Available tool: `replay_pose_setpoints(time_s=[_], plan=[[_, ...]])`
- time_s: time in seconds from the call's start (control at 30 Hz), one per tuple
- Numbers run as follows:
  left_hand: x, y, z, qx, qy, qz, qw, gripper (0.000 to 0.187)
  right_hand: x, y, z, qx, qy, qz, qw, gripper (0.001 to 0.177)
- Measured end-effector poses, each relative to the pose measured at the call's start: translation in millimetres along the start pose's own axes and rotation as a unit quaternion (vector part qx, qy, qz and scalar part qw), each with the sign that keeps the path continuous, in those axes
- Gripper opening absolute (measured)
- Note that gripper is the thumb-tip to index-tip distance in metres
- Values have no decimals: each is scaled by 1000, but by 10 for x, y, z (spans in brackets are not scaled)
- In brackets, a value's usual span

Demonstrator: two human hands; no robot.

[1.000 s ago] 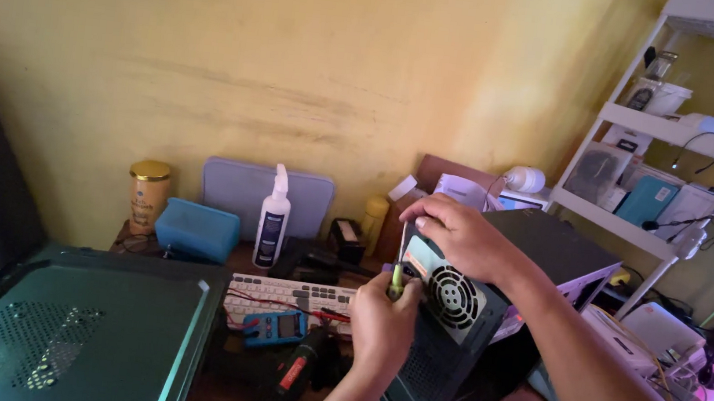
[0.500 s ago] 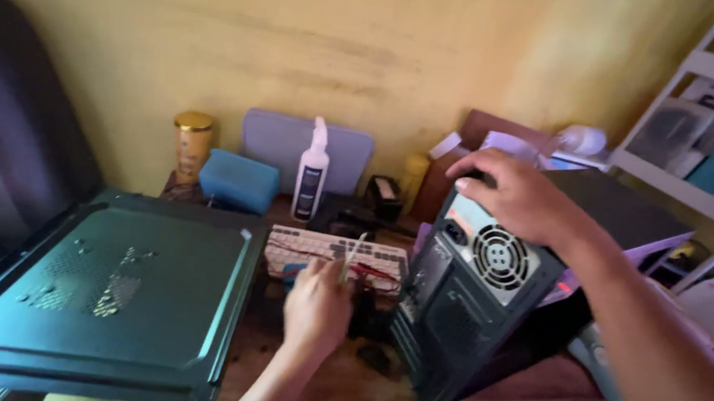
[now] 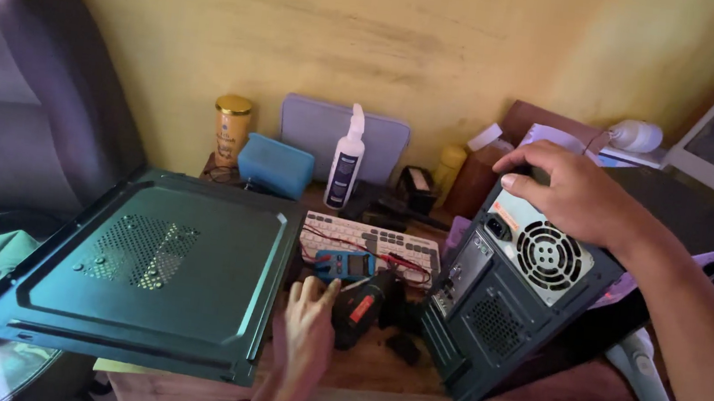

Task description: Disassembling a computer tower by removing screws from the power supply unit on the back panel.

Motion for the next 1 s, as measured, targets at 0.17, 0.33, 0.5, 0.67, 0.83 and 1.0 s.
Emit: replay_pose_setpoints(time_s=[0.17,0.33,0.5,0.67,0.83,1.0], plan=[[225,-128,120,-11,-40,-19,999,59,12,13,-32,-10,4,23,1000,25],[142,-38,119,13,-11,-32,999,45,-8,14,-10,-11,11,23,1000,26],[202,-103,180,37,2,-30,999,36,13,41,-16,7,4,24,1000,27],[180,-94,227,62,16,-31,997,30,7,11,3,24,-4,25,999,26],[99,-52,219,59,-8,9,998,37,0,10,4,36,-3,25,999,27],[-83,118,233,41,-12,69,997,63,-17,-45,22,20,-1,19,1000,27]])
Point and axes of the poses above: each hand's wrist, its own z-axis away from the middle knuckle, its own x-axis out of the palm, y = z × x, the point moved 8 cm from there along -z, towards the middle knuckle, and after that the axes turned 5 degrees about x, right-handed, at the moved point
